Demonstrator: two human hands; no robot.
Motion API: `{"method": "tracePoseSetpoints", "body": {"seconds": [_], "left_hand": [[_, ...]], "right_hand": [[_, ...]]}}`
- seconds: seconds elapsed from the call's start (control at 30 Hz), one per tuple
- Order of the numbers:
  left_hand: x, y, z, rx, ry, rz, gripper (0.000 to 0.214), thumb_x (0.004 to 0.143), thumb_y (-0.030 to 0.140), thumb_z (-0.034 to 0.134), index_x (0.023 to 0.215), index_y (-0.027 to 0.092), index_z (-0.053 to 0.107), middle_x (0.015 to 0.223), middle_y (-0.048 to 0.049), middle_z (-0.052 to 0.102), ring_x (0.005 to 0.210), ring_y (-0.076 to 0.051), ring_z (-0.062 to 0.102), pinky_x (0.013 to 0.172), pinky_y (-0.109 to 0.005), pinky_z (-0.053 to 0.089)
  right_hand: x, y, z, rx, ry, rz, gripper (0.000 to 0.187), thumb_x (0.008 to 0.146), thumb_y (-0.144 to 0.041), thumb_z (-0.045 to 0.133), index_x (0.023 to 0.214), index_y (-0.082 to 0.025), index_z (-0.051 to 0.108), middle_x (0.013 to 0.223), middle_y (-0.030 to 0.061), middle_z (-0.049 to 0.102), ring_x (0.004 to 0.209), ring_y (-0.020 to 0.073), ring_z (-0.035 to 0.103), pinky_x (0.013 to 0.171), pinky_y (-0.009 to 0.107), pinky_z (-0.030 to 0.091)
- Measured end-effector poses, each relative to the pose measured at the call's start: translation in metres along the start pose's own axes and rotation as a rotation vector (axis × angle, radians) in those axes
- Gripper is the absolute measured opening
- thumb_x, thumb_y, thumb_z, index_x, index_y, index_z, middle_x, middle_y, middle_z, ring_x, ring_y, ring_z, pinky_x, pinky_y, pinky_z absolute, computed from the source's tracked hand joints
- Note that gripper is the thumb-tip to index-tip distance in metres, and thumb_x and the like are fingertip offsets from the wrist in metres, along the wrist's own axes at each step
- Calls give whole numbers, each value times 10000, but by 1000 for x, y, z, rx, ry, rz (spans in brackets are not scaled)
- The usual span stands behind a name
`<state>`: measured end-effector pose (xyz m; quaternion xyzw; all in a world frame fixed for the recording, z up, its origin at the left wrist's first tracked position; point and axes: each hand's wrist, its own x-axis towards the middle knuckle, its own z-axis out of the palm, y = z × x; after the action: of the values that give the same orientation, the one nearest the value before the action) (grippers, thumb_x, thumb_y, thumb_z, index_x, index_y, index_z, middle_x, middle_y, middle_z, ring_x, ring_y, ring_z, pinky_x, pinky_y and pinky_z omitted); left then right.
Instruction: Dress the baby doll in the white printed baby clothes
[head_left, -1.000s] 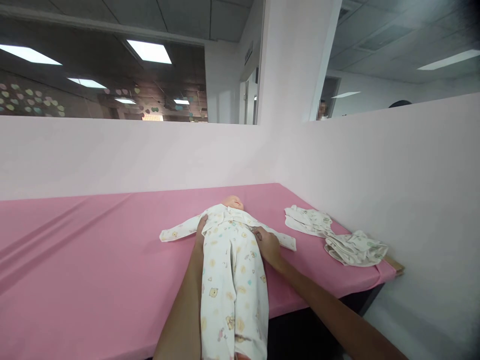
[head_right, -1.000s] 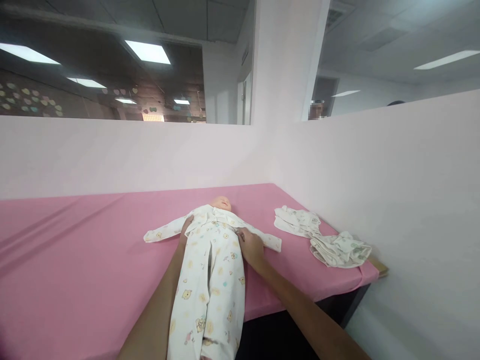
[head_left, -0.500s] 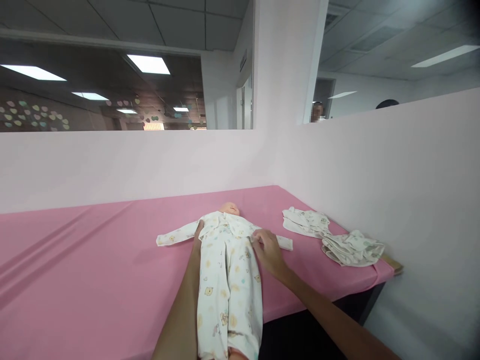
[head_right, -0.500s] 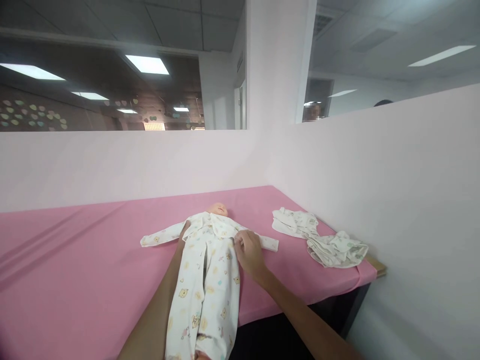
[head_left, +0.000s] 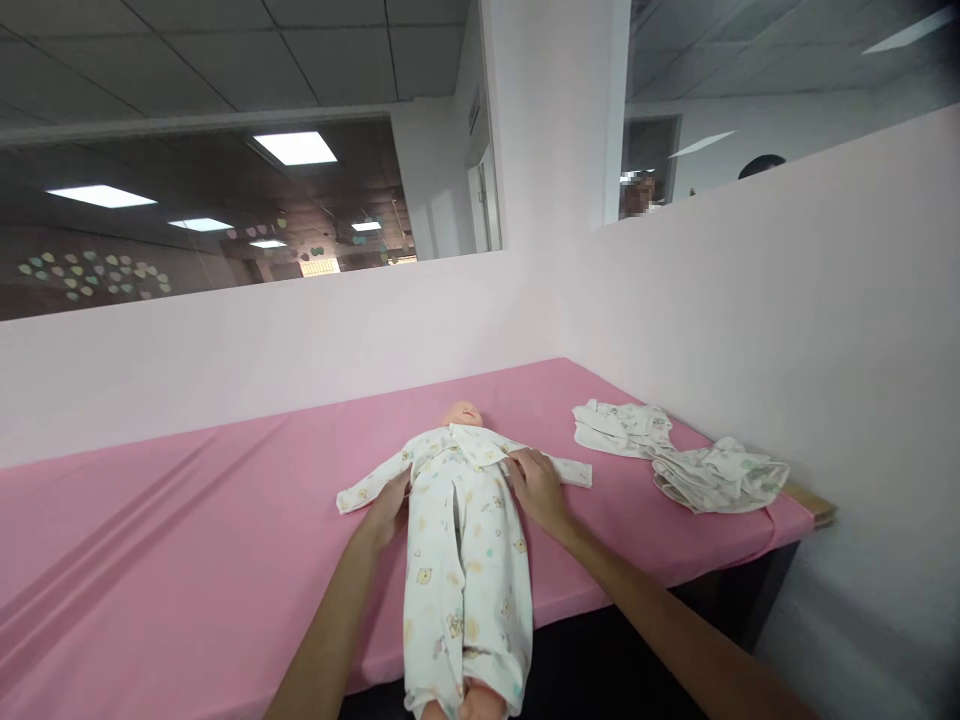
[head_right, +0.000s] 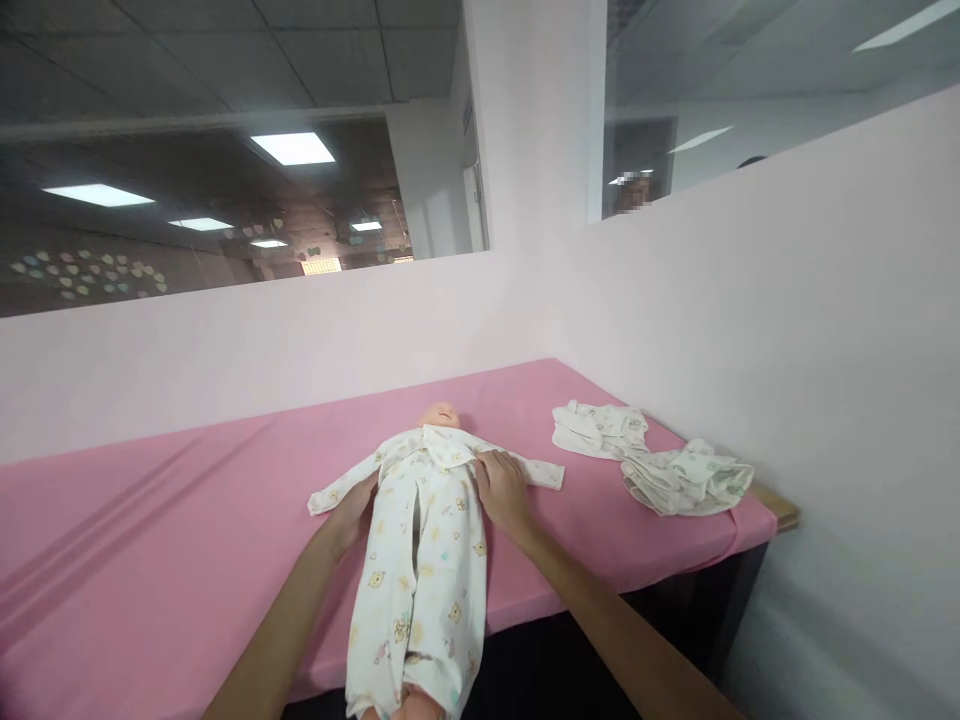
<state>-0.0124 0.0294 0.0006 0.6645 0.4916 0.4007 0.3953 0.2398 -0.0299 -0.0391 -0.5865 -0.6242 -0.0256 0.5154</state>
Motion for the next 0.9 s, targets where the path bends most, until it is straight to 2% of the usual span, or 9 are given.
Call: {"method": "tracePoseSetpoints", "body": {"seconds": [0.07, 0.13, 0.2, 0.33, 0.43, 0.57, 0.7, 0.8, 0.9], "left_hand": [[-8, -2, -10, 36, 12, -45, 462, 885, 537, 521, 1180, 187, 576, 1229, -117, 593, 1022, -238, 619, 824, -370, 538], [-11, -1, -14, 100, 53, -32, 508, 841, 538, 572, 1236, 220, 533, 1287, -109, 554, 1097, -247, 586, 872, -362, 513], [-10, 4, -12, 228, 119, 53, 511, 832, 501, 579, 1261, 232, 513, 1286, -99, 538, 1114, -244, 569, 892, -360, 492], [1, 20, 7, 544, 221, 250, 434, 877, 475, 477, 1236, 235, 525, 1253, -85, 536, 1128, -236, 553, 906, -356, 462], [11, 34, 21, 746, 202, 316, 375, 898, 465, 435, 1186, 248, 539, 1188, -67, 576, 1130, -229, 543, 867, -334, 458], [21, 46, 30, 894, 229, 307, 200, 885, 315, 421, 935, 214, 586, 998, -86, 618, 972, -248, 571, 754, -335, 431], [26, 47, 30, 1032, 287, 303, 163, 876, 258, 418, 881, 194, 568, 910, -115, 612, 895, -276, 568, 718, -357, 391], [29, 45, 21, 1136, 309, 304, 149, 876, 252, 443, 928, 181, 564, 922, -141, 602, 941, -312, 557, 746, -380, 369], [31, 41, 8, 1220, 310, 290, 169, 868, 178, 425, 974, 165, 555, 957, -162, 597, 973, -330, 547, 779, -400, 355]], "right_hand": [[-6, -9, -2, 69, 43, -2, 248, 956, -305, 357, 900, -209, 579, 890, 65, 648, 886, 217, 554, 826, 344, 399], [-13, -21, -3, 164, 69, -16, 225, 956, -311, 366, 898, -216, 561, 874, 54, 639, 863, 206, 554, 813, 331, 403], [-19, -35, -4, 240, 41, -50, 212, 957, -308, 370, 864, -222, 540, 818, 39, 614, 809, 196, 543, 777, 320, 401], [-27, -48, -3, 247, -28, -122, 199, 947, -271, 377, 807, -222, 510, 782, 34, 567, 797, 194, 518, 766, 322, 388], [-30, -44, -1, 194, -36, -93, 112, 910, -239, 413, 884, -220, 520, 837, 43, 578, 844, 208, 523, 795, 340, 392], [-32, -27, 1, 62, 1, 99, 166, 854, -246, 481, 1011, -207, 516, 952, 69, 586, 887, 230, 531, 773, 348, 404], [-32, -11, 2, -84, -100, 210, 76, 871, -256, 471, 829, -212, 516, 860, 59, 614, 795, 203, 542, 656, 298, 338], [-28, -7, 1, -156, -176, 258, 175, 858, -238, 472, 685, -210, 461, 725, 36, 608, 663, 167, 495, 566, 285, 241], [-25, -8, -4, -180, -187, 258, 240, 820, -211, 487, 598, -201, 397, 627, 16, 556, 565, 135, 401, 538, 291, 171]]}}
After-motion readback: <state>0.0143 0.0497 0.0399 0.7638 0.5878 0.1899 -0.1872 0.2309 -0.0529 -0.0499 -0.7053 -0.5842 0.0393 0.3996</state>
